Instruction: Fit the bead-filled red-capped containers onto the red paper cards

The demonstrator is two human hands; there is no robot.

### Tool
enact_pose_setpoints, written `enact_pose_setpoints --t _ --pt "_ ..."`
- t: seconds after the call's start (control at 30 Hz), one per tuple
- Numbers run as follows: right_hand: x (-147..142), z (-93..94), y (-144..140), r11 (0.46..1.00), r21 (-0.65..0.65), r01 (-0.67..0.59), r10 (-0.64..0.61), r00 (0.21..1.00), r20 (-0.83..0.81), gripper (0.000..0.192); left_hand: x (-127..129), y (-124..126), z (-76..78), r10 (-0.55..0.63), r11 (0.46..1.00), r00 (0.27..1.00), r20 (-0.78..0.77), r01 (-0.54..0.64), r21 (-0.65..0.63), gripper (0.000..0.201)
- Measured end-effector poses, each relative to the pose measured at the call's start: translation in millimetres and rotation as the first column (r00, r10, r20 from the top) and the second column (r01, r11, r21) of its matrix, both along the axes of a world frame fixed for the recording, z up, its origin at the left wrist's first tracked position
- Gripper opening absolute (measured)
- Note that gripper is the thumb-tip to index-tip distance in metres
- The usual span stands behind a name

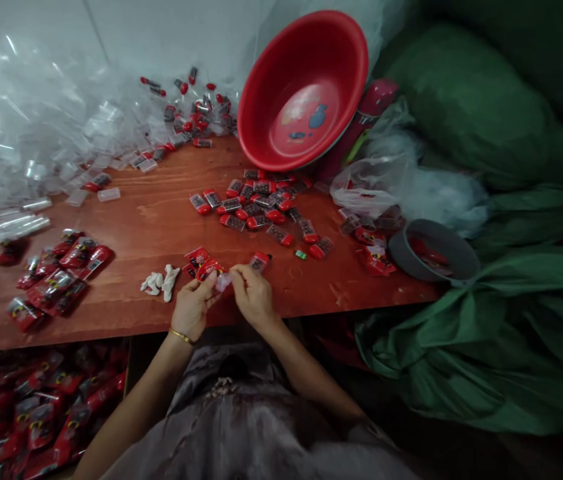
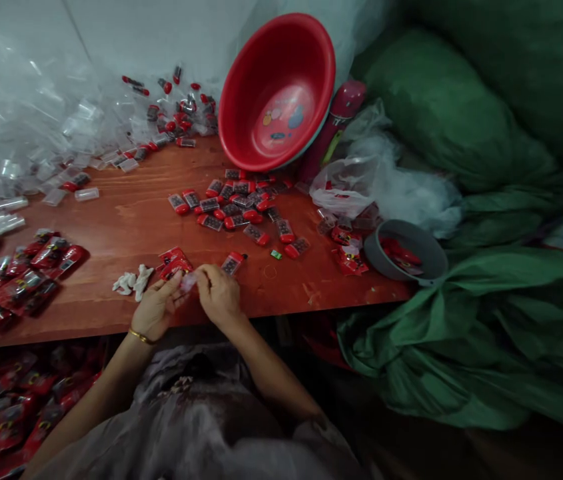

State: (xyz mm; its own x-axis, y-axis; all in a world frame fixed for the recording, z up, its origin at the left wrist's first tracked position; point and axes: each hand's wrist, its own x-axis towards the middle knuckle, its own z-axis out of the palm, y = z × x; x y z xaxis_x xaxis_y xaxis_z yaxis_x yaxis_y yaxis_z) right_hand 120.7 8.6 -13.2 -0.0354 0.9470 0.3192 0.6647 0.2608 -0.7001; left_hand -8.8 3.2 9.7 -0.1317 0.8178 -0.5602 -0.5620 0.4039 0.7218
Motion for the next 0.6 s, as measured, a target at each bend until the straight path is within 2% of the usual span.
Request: enact_pose_setpoints --t 0.07,0.13,0.2,0.27,0.37,0.6 --pt "14.1 6.0 5.6 0.986 -0.087 0.142 -0.125 0.977 0.175 0.037 -2.7 5.9 3.9 0.015 1.000 1.000 -0.006 -0.015 0.005 0.046" --pt "23.9 9.5 11.9 0.938 -0.165 0.305 -0.228 0.900 0.372 0.042 -2.4 10.1 7.5 0.010 1.000 1.000 -0.004 -0.010 0.010 0.047" --pt "27.1 9.6 15.9 0.897 -0.210 0.388 -0.239 0.828 0.508 0.052 0.9 11.7 9.4 -0.013 1.000 1.000 0.002 0.013 0.007 0.047" --pt "25.9 6.9 16.2 0.895 -0.226 0.384 -0.192 0.790 0.582 0.051 4.9 11.0 9.7 -0.039 0.999 0.999 0.010 0.039 -0.004 0.047" --pt "24.8 0.9 11.7 0.917 -0.198 0.347 -0.148 0.755 0.639 0.039 6.4 8.6 8.8 -0.059 0.998 0.998 0.019 0.059 -0.011 0.047" --pt "42.6 -18.9 11.6 0.944 -0.016 0.330 -0.240 0.718 0.653 0.030 -3.7 5.0 11.8 -0.125 0.992 0.992 0.001 0.125 0.010 0.040"
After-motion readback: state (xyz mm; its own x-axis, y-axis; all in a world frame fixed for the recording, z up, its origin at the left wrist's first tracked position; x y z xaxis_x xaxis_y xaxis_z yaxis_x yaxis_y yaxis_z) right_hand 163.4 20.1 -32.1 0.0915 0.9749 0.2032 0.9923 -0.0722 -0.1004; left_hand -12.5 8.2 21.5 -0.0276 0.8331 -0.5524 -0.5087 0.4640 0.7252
